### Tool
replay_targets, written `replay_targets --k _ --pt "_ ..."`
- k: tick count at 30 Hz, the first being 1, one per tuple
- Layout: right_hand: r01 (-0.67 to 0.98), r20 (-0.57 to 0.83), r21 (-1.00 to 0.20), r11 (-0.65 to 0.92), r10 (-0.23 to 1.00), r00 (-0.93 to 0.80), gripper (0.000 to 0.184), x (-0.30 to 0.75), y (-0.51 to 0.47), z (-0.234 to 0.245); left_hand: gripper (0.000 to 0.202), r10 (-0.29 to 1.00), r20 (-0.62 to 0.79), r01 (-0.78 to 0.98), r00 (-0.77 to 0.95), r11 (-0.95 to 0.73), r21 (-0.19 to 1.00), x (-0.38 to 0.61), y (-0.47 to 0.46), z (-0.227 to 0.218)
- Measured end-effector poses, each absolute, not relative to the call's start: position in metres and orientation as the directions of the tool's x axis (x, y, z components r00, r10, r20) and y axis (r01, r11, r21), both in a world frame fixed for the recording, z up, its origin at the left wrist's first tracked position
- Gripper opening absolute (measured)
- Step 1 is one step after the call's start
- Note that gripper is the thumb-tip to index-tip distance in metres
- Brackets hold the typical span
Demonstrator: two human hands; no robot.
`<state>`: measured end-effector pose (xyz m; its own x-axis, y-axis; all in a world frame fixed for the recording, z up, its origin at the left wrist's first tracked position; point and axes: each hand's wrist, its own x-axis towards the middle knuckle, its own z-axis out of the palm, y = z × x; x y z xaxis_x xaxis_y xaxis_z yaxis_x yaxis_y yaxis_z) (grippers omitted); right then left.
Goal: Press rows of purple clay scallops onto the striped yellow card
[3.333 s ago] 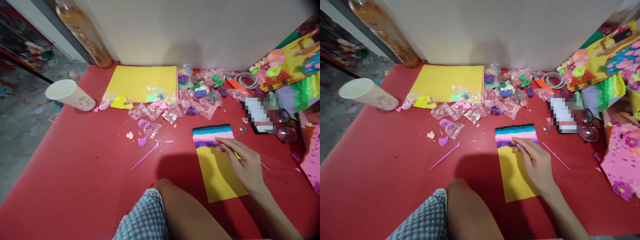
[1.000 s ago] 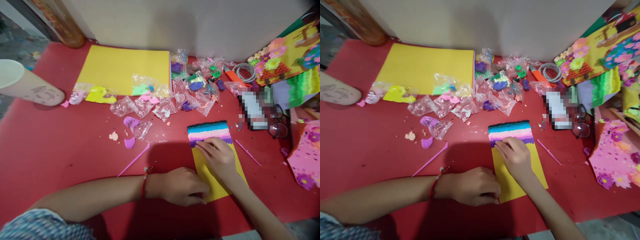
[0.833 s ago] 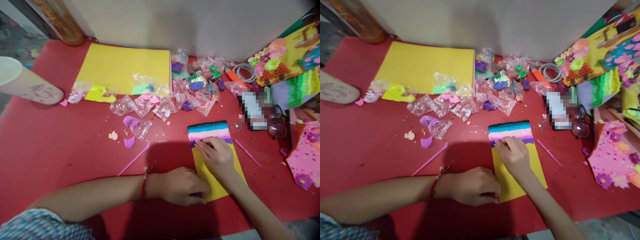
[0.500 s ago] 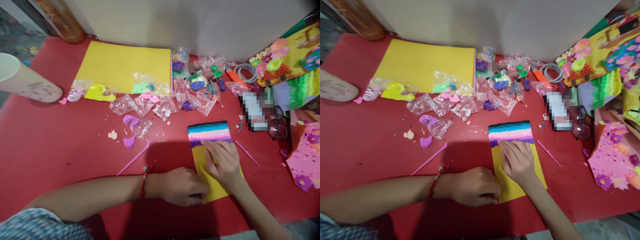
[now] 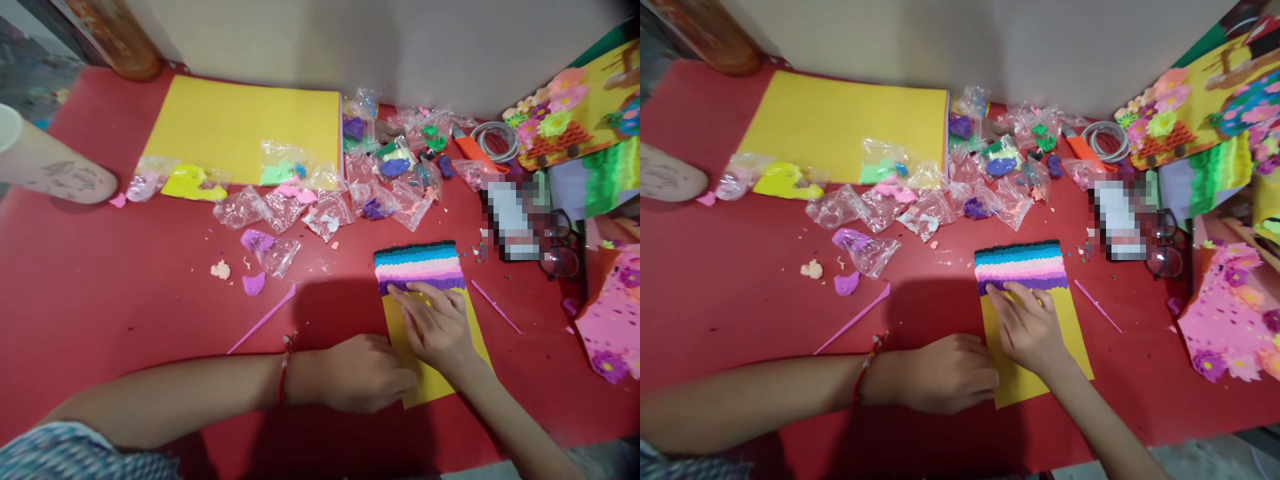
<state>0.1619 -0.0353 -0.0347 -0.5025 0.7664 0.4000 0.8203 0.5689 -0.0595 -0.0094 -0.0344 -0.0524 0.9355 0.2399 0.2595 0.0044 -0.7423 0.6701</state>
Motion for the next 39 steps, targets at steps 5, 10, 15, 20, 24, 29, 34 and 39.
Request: replay_targets --k 5,10,15,20,24,29,34,39 --pt "0.823 0.39 -0.066 0.564 0.774 -0.499 0.047 0.161 -0.038 -0.033 0.017 0.228 0.254 0.006 0.94 -0.755 0.656 -0.008 -0.035 -0.053" --pt "0.811 0.424 -0.122 0.572 0.769 -0.478 0.034 0.164 -0.042 -0.029 0.014 0.237 0.281 -0.003 0.93 -0.759 0.651 -0.006 -0.036 -0.053" --pt "0.753 0.495 -0.461 0.47 0.84 -0.221 0.03 0.17 -0.056 -0.014 0.008 0.288 0.198 0.0 0.937 -0.568 0.823 -0.01 -0.028 -0.043" --pt "0.647 0.462 -0.564 0.513 0.845 -0.267 0.031 0.178 -0.079 -0.012 0.026 0.434 0.112 -0.01 0.894 -0.232 0.973 -0.017 -0.022 -0.029" --pt "0.767 0.364 -0.327 0.551 0.823 -0.436 0.031 0.195 -0.096 -0.023 0.021 0.543 0.076 0.009 0.837 -0.152 0.988 -0.017 -0.03 -0.028" --pt "0.869 0.136 -0.116 0.48 0.875 -0.465 0.036 0.201 -0.101 -0.042 0.016 0.606 0.066 0.031 0.793 -0.149 0.988 -0.012 -0.041 -0.037" --pt "0.85 0.375 -0.3 0.433 0.873 -0.312 0.025 0.181 -0.094 -0.038 0.012 0.697 -0.079 -0.03 0.713 0.143 0.989 -0.007 -0.039 -0.041" --pt "0.729 0.435 -0.501 0.466 0.864 -0.253 0.012 0.166 -0.09 -0.015 0.023 0.722 -0.202 -0.25 0.662 0.466 0.849 -0.004 -0.033 -0.041"
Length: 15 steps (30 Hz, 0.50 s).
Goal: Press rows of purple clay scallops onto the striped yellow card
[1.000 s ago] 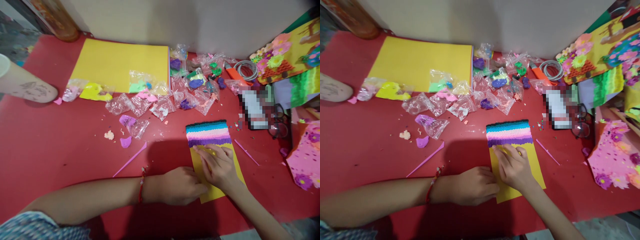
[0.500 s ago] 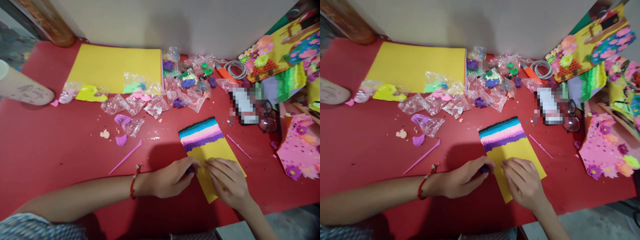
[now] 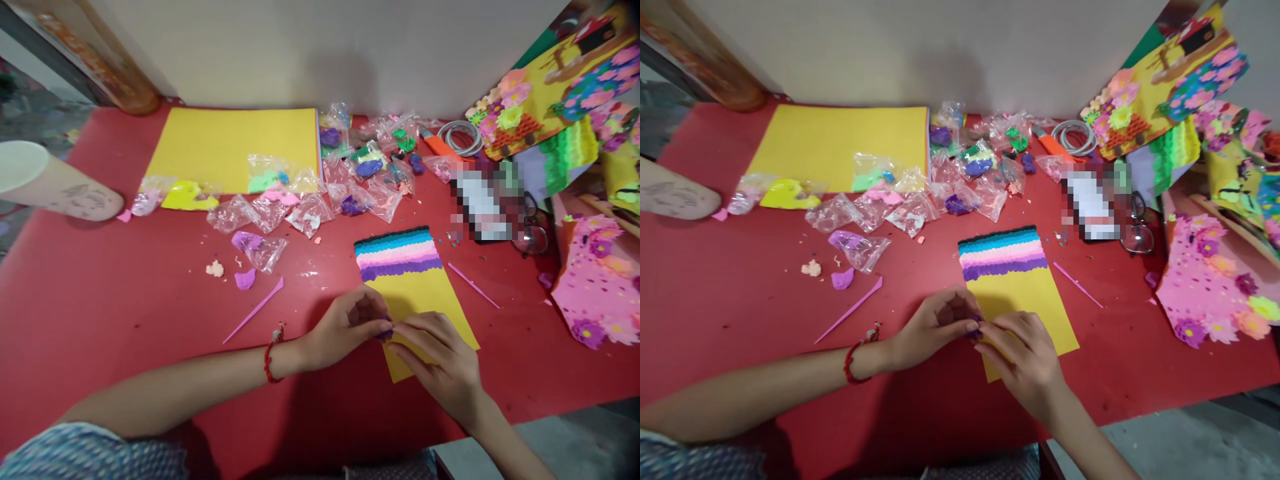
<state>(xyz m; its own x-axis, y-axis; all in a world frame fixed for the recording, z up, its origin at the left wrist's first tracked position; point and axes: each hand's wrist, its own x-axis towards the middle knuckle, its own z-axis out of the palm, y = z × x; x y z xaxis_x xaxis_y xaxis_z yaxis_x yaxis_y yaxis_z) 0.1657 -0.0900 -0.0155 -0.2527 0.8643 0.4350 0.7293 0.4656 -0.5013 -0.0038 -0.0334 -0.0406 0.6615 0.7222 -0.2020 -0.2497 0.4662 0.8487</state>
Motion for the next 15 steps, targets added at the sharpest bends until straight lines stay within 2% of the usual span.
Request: replay_targets --k 2,5,11,13,15 --pt "0.725 0.424 -0.531 0.439 0.878 -0.221 0.012 0.1635 -0.089 -0.0127 0.028 0.679 -0.239 -0.267 0.694 0.551 0.791 -0.0034 -0.0326 -0.0408" --pt "0.719 0.417 -0.535 0.444 0.879 -0.232 0.011 0.1631 -0.0874 -0.0134 0.029 0.633 -0.244 -0.257 0.735 0.593 0.763 -0.0037 -0.0326 -0.0423" --pt "0.741 0.448 -0.445 0.504 0.841 -0.303 0.008 0.1627 -0.0876 -0.0096 0.028 0.555 -0.222 -0.236 0.801 0.635 0.735 -0.0044 -0.0289 -0.0445" --pt "0.76 0.467 -0.46 0.46 0.853 -0.234 0.008 0.1652 -0.0875 -0.007 0.027 0.561 -0.216 -0.229 0.799 0.616 0.754 -0.0049 -0.026 -0.0439" --pt "0.749 0.447 -0.566 0.343 0.892 -0.071 0.01 0.1704 -0.0864 -0.0047 0.025 0.581 -0.212 -0.216 0.785 0.579 0.786 -0.0057 -0.0238 -0.043"
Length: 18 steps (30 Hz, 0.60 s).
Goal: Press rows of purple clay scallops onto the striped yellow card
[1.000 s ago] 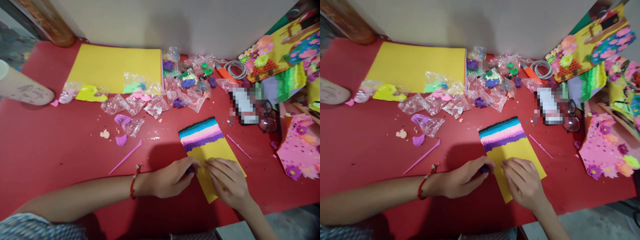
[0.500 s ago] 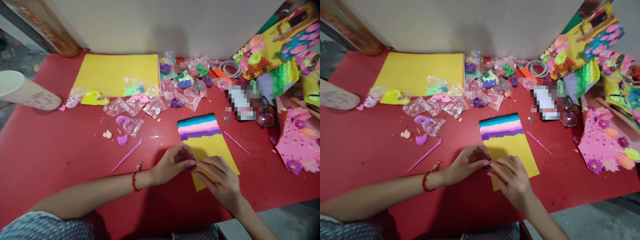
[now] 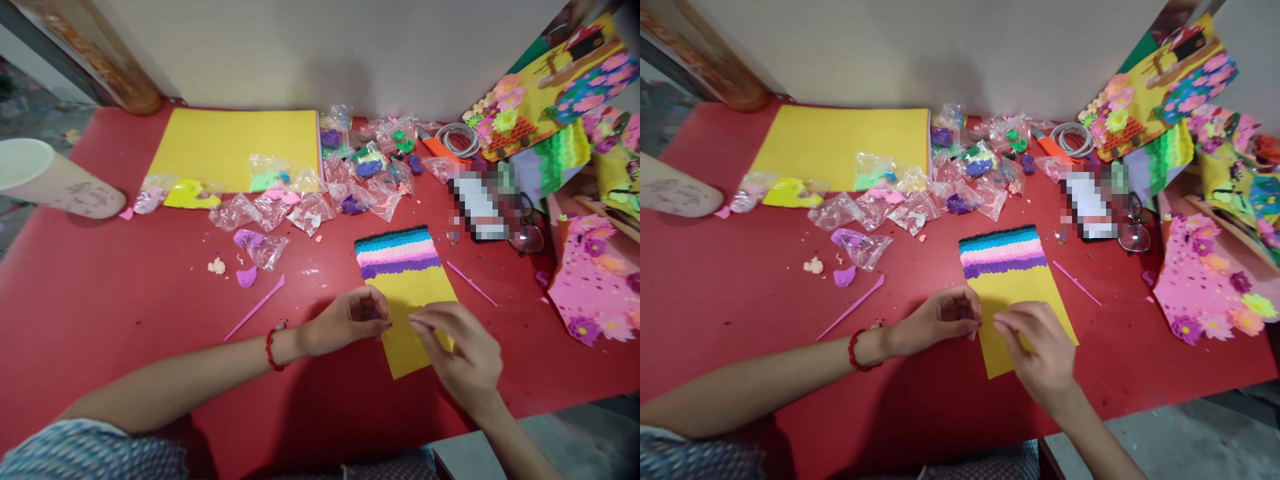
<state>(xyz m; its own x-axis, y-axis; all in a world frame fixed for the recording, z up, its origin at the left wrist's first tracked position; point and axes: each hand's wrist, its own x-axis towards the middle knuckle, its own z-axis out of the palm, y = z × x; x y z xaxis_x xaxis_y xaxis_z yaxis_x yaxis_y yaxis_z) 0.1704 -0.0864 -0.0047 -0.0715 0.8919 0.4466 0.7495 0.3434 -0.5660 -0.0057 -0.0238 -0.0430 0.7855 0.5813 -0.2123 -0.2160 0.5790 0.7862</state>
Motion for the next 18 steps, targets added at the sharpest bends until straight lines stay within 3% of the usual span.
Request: replay_targets --k 2,4,9,18 --pt "0.7 0.371 -0.682 0.215 0.925 0.077 0.013 0.177 -0.084 -0.003 0.021 0.591 -0.199 -0.199 0.782 0.539 0.819 -0.006 -0.023 -0.042" --pt "0.664 0.293 -0.734 0.145 0.949 0.117 0.015 0.182 -0.08 -0.003 0.016 0.589 -0.177 -0.18 0.788 0.495 0.85 -0.007 -0.025 -0.041" --pt "0.67 0.298 -0.725 0.158 0.949 0.099 0.004 0.18 -0.071 -0.008 0.003 0.562 -0.127 -0.133 0.817 0.398 0.908 -0.007 -0.029 -0.04" --pt "0.699 0.22 -0.702 0.136 0.975 0.031 0.011 0.176 -0.055 -0.012 0.019 0.542 -0.179 -0.015 0.821 0.334 0.943 -0.009 -0.028 -0.042"
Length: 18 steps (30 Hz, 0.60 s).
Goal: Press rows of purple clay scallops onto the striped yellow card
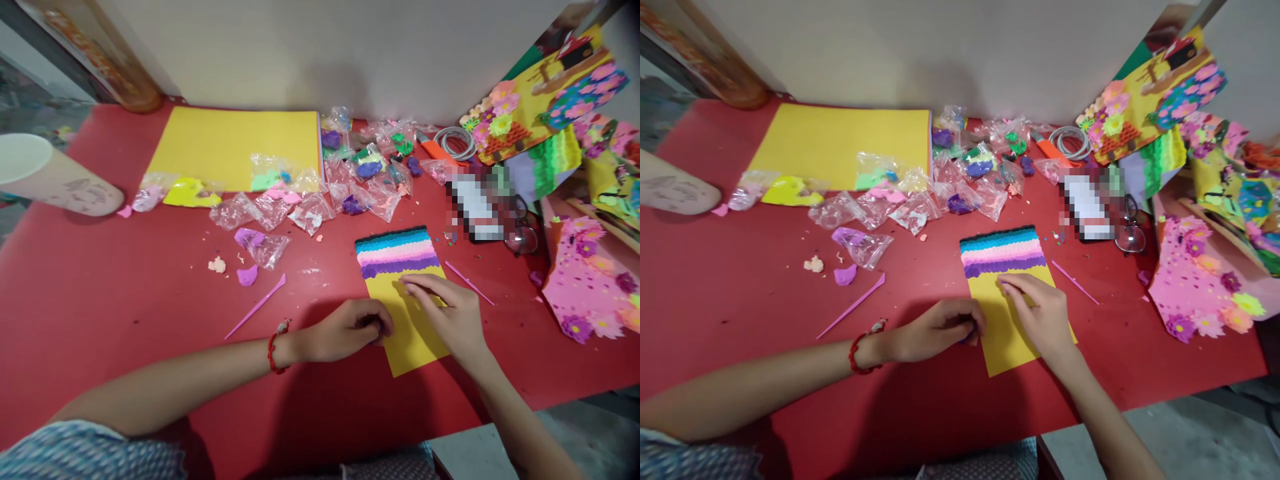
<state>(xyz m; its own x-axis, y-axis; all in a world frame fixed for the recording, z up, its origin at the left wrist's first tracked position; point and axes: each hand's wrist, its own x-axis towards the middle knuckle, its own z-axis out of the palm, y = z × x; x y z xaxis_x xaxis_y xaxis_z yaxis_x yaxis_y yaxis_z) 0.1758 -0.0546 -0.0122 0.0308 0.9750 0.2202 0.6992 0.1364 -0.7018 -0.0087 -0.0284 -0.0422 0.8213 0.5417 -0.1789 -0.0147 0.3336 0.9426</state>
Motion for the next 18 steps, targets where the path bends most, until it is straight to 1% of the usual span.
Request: replay_targets --k 1,3,7,9,12,15,18 --pt "0.705 0.214 -0.699 0.119 0.976 0.048 0.008 0.175 -0.053 -0.014 0.02 0.544 -0.178 -0.015 0.82 0.331 0.944 -0.009 -0.029 -0.043" --pt "0.718 0.213 -0.688 0.109 0.975 0.056 0.008 0.173 -0.049 -0.017 0.021 0.554 -0.166 -0.022 0.816 0.315 0.949 -0.009 -0.029 -0.044" --pt "0.743 0.243 -0.628 0.229 0.966 -0.093 0.014 0.169 -0.042 -0.022 0.022 0.571 -0.117 -0.035 0.812 0.248 0.968 -0.01 -0.029 -0.045" --pt "0.759 0.257 -0.599 0.255 0.959 -0.119 0.015 0.168 -0.038 -0.023 0.024 0.559 -0.085 -0.029 0.825 0.191 0.981 -0.01 -0.029 -0.043" --pt "0.781 0.273 -0.579 0.234 0.958 -0.085 0.006 0.166 -0.034 -0.024 0.025 0.522 -0.027 -0.008 0.853 0.065 0.998 -0.011 -0.027 -0.04" --pt "0.77 0.275 -0.575 0.277 0.952 -0.136 0.006 0.165 -0.031 -0.027 0.024 0.495 0.024 -0.001 0.868 -0.048 0.999 -0.011 -0.027 -0.037" --pt "0.767 0.303 -0.551 0.33 0.935 -0.185 0.012 0.164 -0.028 -0.032 0.022 0.463 0.064 -0.016 0.884 -0.109 0.994 -0.012 -0.026 -0.037"
